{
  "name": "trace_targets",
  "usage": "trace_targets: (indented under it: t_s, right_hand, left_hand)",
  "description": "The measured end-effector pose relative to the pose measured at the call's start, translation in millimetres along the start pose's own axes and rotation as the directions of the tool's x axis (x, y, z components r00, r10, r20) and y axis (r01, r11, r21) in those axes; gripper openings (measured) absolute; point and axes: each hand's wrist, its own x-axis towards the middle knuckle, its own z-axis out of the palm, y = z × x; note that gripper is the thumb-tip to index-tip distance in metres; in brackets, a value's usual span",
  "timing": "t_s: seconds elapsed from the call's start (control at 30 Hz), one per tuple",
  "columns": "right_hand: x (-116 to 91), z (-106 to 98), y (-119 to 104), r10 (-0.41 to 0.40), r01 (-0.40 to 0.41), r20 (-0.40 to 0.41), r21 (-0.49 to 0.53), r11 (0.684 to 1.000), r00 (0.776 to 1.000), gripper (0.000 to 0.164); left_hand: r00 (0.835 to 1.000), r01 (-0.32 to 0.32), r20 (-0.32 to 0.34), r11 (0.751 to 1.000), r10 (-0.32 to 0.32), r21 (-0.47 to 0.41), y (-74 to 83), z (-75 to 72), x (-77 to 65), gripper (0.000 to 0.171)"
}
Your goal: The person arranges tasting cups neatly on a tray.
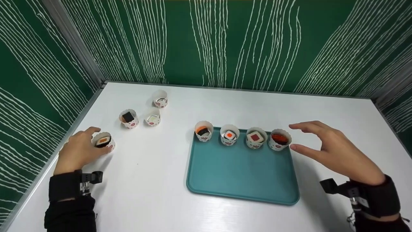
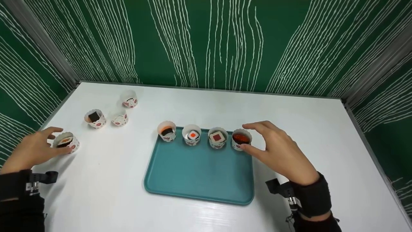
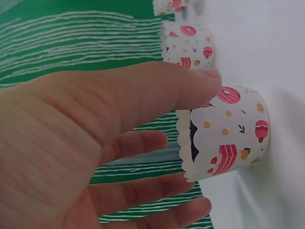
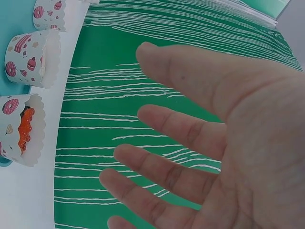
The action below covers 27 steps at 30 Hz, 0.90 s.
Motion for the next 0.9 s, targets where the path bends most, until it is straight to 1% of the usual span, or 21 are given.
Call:
trace_targets:
  t_s: [0.1, 0.23, 0.5, 0.63, 0.77, 0.9]
  right_hand:
    - [-0.2, -0.4, -0.9, 0.007, -0.007, 0.009, 0.012, 1.0, 1.0, 0.053]
    - [-0.2, -1.1, -2.1, 0.018, -0.018, 0.022, 0.032, 0.999, 1.0, 0.054]
    - [-1.1, -2.4, -2.2, 0.028, -0.03, 0.032, 0.039, 0.999, 0.999, 0.054]
    - [-1.4, -2.8, -2.1, 0.031, -0.033, 0.037, 0.041, 0.999, 0.999, 0.055]
    - [-2.3, -2.5, -1.5, 0.021, -0.022, 0.025, 0.036, 0.999, 0.999, 0.053]
    - [-4.0, -3.4, -0.8, 0.025, -0.026, 0.017, 0.038, 0.999, 1.0, 0.052]
  left_hand:
    - [1.0, -0.007, 0.004, 1.0, 0.007, -0.007, -2.8, 1.6, 1.9, 0.084]
    - [1.0, 0.0, 0.004, 1.0, 0.0, -0.014, -6.0, 3.9, 4.5, 0.08]
    - [1.0, 0.007, 0.007, 0.999, -0.007, -0.04, -7.0, 10.1, 10.5, 0.082]
    - [1.0, -0.009, -0.01, 0.998, 0.008, -0.056, -6.7, 14.8, 12.4, 0.075]
    - [0.999, -0.025, -0.032, 0.997, 0.023, -0.066, -6.2, 18.6, 14.3, 0.066]
    - [0.999, -0.031, -0.039, 0.997, 0.029, -0.067, -5.1, 20.3, 16.6, 0.064]
